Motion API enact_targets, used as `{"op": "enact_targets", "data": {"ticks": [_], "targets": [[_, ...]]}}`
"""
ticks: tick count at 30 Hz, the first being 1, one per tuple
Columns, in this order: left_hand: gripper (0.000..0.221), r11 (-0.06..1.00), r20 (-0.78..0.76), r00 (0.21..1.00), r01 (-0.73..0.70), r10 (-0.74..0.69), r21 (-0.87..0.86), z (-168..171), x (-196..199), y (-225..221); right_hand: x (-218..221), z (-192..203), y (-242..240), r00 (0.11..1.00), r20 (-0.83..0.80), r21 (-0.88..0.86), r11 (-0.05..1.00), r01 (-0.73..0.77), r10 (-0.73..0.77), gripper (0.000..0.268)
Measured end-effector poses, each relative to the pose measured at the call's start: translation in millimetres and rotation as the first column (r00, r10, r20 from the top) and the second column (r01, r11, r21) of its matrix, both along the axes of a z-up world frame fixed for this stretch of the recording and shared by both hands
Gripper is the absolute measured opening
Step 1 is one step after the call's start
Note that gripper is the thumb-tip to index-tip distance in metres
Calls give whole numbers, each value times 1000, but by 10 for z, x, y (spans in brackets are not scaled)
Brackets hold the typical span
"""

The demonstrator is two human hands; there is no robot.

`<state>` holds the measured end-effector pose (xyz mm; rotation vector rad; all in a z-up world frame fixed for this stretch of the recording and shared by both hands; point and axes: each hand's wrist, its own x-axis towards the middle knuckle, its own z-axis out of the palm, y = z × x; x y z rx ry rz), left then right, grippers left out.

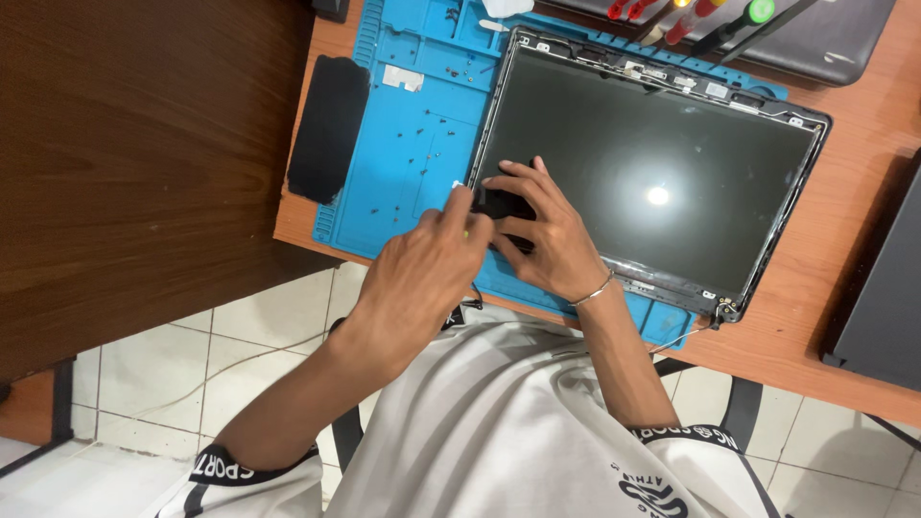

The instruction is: The person repairs a laptop by using a screwdriver to remove screws from the inner bezel and screen assembly.

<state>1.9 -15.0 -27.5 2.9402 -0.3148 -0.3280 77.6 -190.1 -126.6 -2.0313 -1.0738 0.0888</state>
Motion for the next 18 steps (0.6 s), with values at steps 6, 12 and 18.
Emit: {"op": "enact_targets", "data": {"ticks": [6,12,18], "targets": [[32,1000,39,999,22,-22,-7,-20,-9,2,-6,5,-10,1000,-1,-3,1000,-5,5,15],[23,1000,4,1000,-2,2,24,-42,-5,-30,6,12,4,1000,1,6,1000,-9,9,13],[15,997,-84,995,-42,48,66,-39,-9,-16,-7,11,-2,1000,4,4,1000,8,-8,10]]}}
